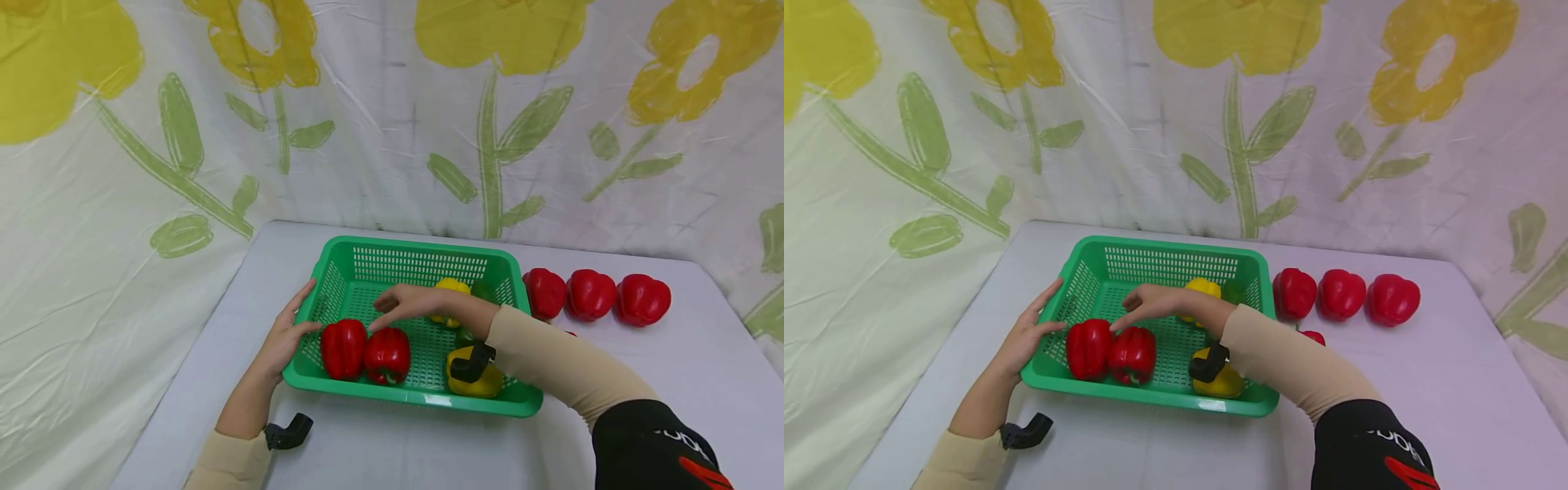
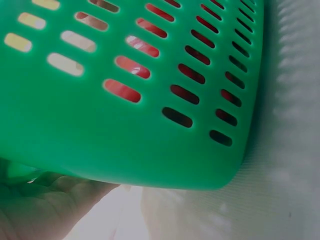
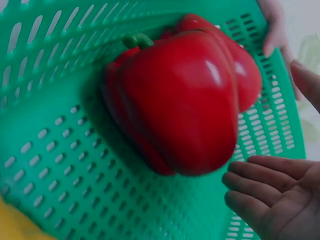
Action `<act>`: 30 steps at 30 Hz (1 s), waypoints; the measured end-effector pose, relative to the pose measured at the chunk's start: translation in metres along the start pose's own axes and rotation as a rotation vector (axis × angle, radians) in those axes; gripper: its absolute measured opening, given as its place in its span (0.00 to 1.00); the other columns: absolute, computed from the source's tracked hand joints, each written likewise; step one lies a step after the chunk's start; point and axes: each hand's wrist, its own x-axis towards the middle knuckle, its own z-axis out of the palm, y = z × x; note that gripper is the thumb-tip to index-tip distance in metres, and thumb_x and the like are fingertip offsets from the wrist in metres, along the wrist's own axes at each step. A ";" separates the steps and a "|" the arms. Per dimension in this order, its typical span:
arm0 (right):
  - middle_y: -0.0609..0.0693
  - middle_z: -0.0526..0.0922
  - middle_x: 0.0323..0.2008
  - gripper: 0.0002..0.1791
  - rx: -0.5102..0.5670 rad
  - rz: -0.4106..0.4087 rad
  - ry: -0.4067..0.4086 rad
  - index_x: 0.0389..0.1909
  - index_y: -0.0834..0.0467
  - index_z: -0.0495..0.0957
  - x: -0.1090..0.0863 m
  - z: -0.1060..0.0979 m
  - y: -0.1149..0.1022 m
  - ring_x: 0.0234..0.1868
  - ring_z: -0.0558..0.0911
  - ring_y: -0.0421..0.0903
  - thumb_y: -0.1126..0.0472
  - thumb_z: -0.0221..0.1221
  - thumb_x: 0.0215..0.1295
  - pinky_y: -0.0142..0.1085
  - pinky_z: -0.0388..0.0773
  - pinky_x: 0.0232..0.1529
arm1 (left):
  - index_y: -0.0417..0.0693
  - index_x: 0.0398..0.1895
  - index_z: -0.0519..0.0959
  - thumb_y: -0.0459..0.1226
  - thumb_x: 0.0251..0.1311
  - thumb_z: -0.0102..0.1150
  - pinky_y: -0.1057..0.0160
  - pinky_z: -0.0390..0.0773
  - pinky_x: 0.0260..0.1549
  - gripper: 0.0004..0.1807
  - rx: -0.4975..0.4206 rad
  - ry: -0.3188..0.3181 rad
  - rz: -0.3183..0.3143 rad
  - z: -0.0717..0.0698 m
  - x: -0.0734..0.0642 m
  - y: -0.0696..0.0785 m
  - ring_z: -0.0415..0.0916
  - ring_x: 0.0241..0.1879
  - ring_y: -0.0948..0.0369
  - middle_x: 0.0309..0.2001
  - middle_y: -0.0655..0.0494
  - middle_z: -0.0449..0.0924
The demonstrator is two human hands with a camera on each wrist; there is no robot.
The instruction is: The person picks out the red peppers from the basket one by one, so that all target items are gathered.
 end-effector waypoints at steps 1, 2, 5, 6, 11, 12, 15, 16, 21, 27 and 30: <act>0.58 0.66 0.66 0.37 -0.002 0.007 -0.008 0.66 0.65 0.60 0.002 0.002 0.000 0.67 0.66 0.51 0.49 0.58 0.61 0.41 0.67 0.63 | 0.64 0.73 0.47 0.26 0.60 0.42 0.48 0.60 0.62 0.40 0.004 0.002 0.000 0.000 0.000 0.000 0.50 0.70 0.49 0.74 0.54 0.43; 0.57 0.67 0.66 0.37 -0.004 0.015 -0.013 0.66 0.65 0.61 0.004 0.004 -0.001 0.66 0.67 0.51 0.49 0.58 0.61 0.41 0.68 0.62 | 0.65 0.73 0.47 0.26 0.60 0.42 0.48 0.60 0.62 0.40 0.004 0.003 -0.001 0.000 0.000 0.000 0.50 0.70 0.49 0.74 0.54 0.43; 0.56 0.68 0.65 0.38 -0.003 0.044 -0.021 0.66 0.64 0.62 0.009 0.011 -0.003 0.66 0.68 0.50 0.48 0.58 0.60 0.40 0.70 0.61 | 0.65 0.73 0.47 0.26 0.60 0.43 0.48 0.60 0.62 0.40 0.005 0.002 -0.002 0.000 0.000 0.000 0.50 0.70 0.50 0.74 0.55 0.43; 0.55 0.68 0.65 0.38 0.002 0.053 -0.024 0.66 0.63 0.62 0.011 0.014 -0.003 0.65 0.68 0.49 0.47 0.58 0.60 0.40 0.71 0.60 | 0.65 0.73 0.47 0.26 0.60 0.43 0.49 0.60 0.63 0.40 0.004 0.001 -0.002 0.000 0.000 0.000 0.50 0.70 0.51 0.74 0.55 0.43; 0.54 0.71 0.63 0.37 0.035 0.059 -0.040 0.65 0.62 0.63 0.016 0.024 -0.004 0.61 0.72 0.48 0.47 0.59 0.59 0.39 0.77 0.52 | 0.65 0.73 0.47 0.26 0.61 0.42 0.48 0.60 0.62 0.40 -0.006 -0.003 -0.002 0.000 0.000 0.000 0.50 0.70 0.50 0.74 0.55 0.43; 0.54 0.72 0.62 0.36 0.042 0.052 -0.045 0.65 0.62 0.64 0.018 0.026 -0.005 0.59 0.73 0.48 0.47 0.59 0.59 0.38 0.78 0.50 | 0.65 0.73 0.47 0.27 0.61 0.42 0.48 0.60 0.62 0.40 -0.008 -0.004 -0.002 0.000 0.000 0.000 0.50 0.70 0.50 0.74 0.55 0.43; 0.52 0.78 0.54 0.33 0.044 0.034 -0.057 0.61 0.61 0.69 0.022 0.028 -0.005 0.50 0.78 0.45 0.47 0.59 0.59 0.36 0.80 0.45 | 0.65 0.73 0.47 0.27 0.61 0.42 0.48 0.60 0.63 0.40 -0.006 -0.002 -0.003 0.000 -0.001 0.001 0.50 0.70 0.50 0.74 0.55 0.43; 0.51 0.80 0.51 0.31 0.047 0.031 -0.060 0.59 0.61 0.70 0.023 0.029 -0.006 0.47 0.79 0.44 0.47 0.59 0.59 0.36 0.80 0.44 | 0.65 0.73 0.47 0.27 0.61 0.42 0.48 0.60 0.63 0.40 -0.005 -0.002 -0.004 0.000 -0.001 0.001 0.49 0.70 0.50 0.74 0.55 0.43; 0.46 0.82 0.40 0.26 0.043 0.042 -0.060 0.52 0.59 0.74 0.028 0.033 -0.007 0.40 0.80 0.43 0.47 0.60 0.58 0.35 0.80 0.40 | 0.65 0.73 0.47 0.27 0.61 0.41 0.48 0.60 0.63 0.39 -0.003 -0.005 -0.012 0.000 -0.001 0.001 0.50 0.70 0.50 0.74 0.55 0.43; 0.47 0.82 0.39 0.24 0.055 0.061 -0.052 0.51 0.59 0.74 0.029 0.035 -0.009 0.40 0.79 0.44 0.48 0.61 0.58 0.35 0.80 0.40 | 0.65 0.73 0.47 0.27 0.61 0.42 0.48 0.60 0.63 0.39 -0.001 -0.003 -0.005 0.000 -0.001 0.001 0.50 0.70 0.50 0.74 0.55 0.44; 0.47 0.82 0.38 0.24 0.056 0.069 -0.045 0.51 0.59 0.74 0.029 0.035 -0.011 0.40 0.79 0.44 0.49 0.61 0.57 0.36 0.80 0.39 | 0.65 0.73 0.47 0.27 0.61 0.42 0.48 0.60 0.63 0.39 -0.001 -0.005 0.000 0.000 0.000 0.000 0.50 0.70 0.50 0.74 0.55 0.43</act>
